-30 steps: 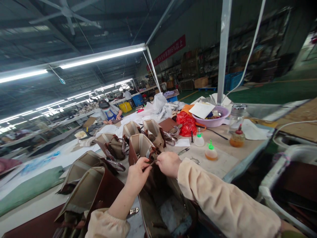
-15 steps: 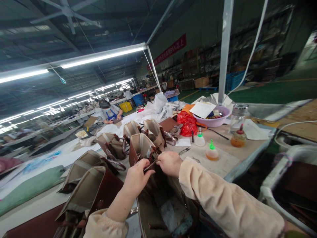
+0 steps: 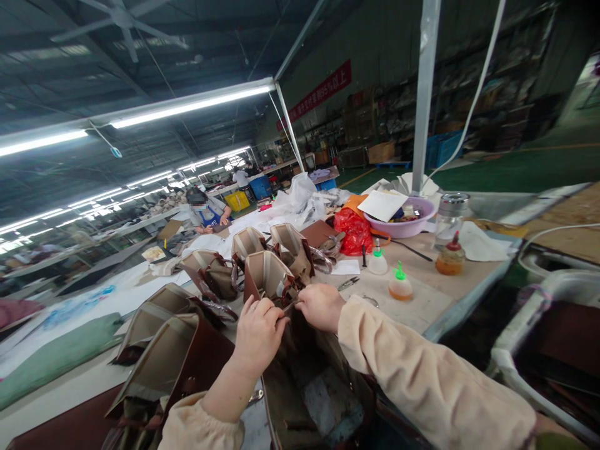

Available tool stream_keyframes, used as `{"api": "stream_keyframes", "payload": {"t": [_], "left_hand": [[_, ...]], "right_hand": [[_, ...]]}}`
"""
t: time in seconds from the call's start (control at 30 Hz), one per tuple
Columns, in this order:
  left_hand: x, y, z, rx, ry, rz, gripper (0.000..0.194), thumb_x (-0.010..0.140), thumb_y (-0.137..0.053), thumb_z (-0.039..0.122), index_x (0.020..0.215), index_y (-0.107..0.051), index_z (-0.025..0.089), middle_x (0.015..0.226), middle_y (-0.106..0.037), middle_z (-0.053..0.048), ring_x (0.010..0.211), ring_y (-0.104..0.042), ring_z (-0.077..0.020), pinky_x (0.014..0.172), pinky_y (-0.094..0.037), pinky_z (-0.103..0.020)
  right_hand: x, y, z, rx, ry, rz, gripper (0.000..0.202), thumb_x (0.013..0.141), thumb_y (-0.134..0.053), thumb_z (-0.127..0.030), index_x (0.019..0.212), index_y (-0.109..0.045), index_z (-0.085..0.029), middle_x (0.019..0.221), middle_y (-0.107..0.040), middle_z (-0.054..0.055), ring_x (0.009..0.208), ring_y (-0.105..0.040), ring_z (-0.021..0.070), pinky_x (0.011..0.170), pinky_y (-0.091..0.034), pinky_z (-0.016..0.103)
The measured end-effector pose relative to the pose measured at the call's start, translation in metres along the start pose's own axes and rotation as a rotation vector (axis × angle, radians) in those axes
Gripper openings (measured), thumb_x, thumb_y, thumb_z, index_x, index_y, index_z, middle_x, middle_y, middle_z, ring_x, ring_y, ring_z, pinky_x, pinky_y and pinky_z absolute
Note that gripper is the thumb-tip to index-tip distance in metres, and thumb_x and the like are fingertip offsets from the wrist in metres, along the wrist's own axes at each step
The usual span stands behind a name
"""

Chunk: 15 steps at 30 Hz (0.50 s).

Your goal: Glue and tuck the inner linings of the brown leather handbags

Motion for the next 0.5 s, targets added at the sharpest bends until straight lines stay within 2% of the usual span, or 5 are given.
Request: {"api": "stream_keyframes", "payload": {"t": [0.2, 0.5], "left_hand": [[0.0017, 0.0007, 0.0033, 0.047, -0.009, -0.037, 0.011, 0.08, -0.058, 0.023, 0.071, -0.064, 0.021, 0.075, -0.056, -0.002, 0.079, -0.056, -0.0189, 0.1, -0.032, -0.046], [0.0008, -0.0068, -0.002, -0.145, 0.044, -0.036, 0.01, 0.079, -0.059, 0.021, 0.07, -0.062, 0.019, 0.076, -0.056, -0.001, 0.08, -0.056, -0.018, 0.095, -0.038, -0.043]], "right_hand": [[-0.0002, -0.0007, 0.001, -0.001, -0.009, 0.011, 0.031, 0.086, -0.044, -0.036, 0.087, -0.07, -0.018, 0.091, -0.069, 0.008, 0.088, -0.063, 0.022, 0.073, -0.046, 0.029], [-0.0008, 0.0015, 0.0006, 0.013, -0.018, -0.015, 0.032, 0.087, -0.043, -0.036, 0.088, -0.07, -0.018, 0.093, -0.069, 0.009, 0.09, -0.062, 0.0212, 0.074, -0.046, 0.028]]}}
Point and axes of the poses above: each hand's wrist, its own x-axis towards the middle knuckle, its own y-axis out of the back of the hand, z = x × y, the point moved 1 cm from there along x, towards the middle knuckle
